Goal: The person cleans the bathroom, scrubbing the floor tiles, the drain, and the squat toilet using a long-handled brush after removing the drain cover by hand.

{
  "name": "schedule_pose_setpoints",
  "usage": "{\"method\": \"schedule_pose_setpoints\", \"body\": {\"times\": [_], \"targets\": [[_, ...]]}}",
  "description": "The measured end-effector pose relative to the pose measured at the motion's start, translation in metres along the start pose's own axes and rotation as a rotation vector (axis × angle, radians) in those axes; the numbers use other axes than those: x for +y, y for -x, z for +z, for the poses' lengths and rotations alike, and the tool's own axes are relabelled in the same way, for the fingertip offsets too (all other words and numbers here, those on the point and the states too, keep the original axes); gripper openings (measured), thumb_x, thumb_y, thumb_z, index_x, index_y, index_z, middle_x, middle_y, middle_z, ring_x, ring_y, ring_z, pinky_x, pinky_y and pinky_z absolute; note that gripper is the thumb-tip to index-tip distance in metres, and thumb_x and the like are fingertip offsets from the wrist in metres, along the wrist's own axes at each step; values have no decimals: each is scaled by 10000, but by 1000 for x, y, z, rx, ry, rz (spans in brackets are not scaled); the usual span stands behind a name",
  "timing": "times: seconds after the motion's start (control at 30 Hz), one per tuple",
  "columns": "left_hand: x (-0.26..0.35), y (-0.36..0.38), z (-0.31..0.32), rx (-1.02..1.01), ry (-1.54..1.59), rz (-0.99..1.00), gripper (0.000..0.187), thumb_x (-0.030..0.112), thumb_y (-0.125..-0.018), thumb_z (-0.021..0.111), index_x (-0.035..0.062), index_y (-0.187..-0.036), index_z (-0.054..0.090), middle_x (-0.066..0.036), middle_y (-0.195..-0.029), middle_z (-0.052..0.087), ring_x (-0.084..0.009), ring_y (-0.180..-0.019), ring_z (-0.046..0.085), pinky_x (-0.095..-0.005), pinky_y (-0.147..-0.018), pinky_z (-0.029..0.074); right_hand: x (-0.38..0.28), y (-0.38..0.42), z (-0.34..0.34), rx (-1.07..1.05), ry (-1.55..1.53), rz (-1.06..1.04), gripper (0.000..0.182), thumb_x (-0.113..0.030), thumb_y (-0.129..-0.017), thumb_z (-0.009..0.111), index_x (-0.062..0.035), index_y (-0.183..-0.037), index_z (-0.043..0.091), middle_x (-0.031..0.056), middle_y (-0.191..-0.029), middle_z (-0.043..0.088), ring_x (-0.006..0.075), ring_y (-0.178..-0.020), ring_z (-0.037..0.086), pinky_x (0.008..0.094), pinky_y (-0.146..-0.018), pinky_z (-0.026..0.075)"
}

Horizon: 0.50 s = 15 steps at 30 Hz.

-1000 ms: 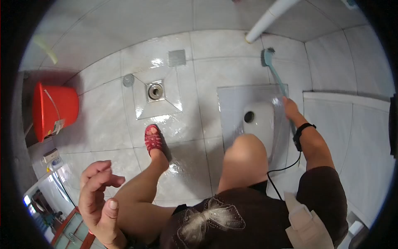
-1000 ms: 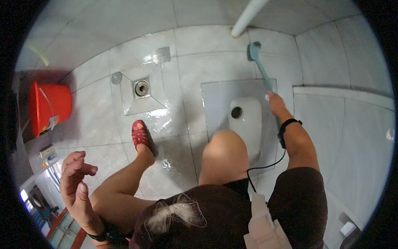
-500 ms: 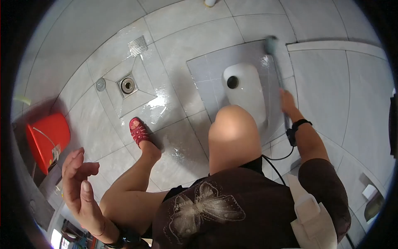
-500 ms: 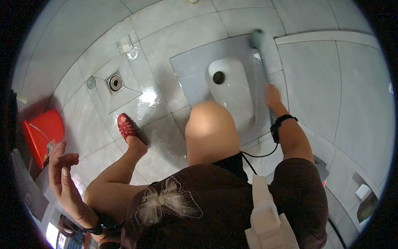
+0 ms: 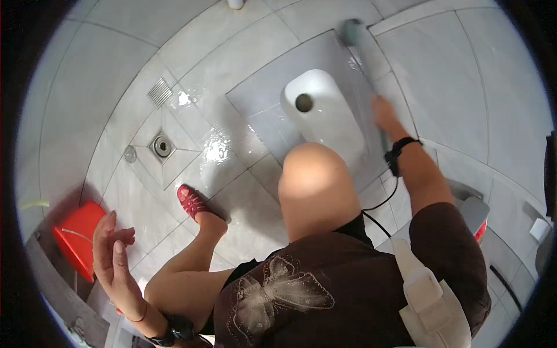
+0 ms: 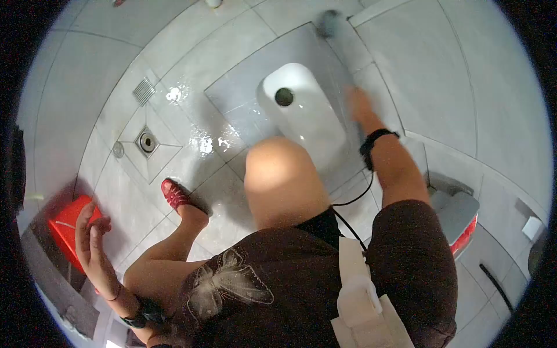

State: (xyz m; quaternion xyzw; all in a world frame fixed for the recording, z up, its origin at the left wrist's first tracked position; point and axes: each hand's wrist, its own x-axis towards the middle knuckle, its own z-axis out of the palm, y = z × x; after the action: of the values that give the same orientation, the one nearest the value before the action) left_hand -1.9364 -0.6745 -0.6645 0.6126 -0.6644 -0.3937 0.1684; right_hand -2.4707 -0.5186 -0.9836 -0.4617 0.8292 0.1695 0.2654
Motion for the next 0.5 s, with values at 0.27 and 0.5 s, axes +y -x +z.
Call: {"method": "schedule_pose_setpoints", "body": {"times": [0.27, 0.5], "targets": [[20, -20, 32, -46, 33, 34, 362, 231, -923, 503, 8, -1207, 525, -84, -1158, 568, -145, -908, 561, -276, -818, 435, -13, -38, 47, 210, -370, -239, 470, -417, -933, 339, -5, -959, 564, 267, -930, 603, 407, -882, 582, 496, -767, 448], [7, -13, 27, 9, -31, -93, 357, 216, -919, 516, -11, -1194, 516, -100, -1194, 549, -161, -890, 565, -285, -802, 436, 195, 156, 147, 40, -130, 393, 408, -348, -975, 299, -42, -1135, 517, 258, -909, 575, 413, -840, 581, 510, -710, 464]]}}
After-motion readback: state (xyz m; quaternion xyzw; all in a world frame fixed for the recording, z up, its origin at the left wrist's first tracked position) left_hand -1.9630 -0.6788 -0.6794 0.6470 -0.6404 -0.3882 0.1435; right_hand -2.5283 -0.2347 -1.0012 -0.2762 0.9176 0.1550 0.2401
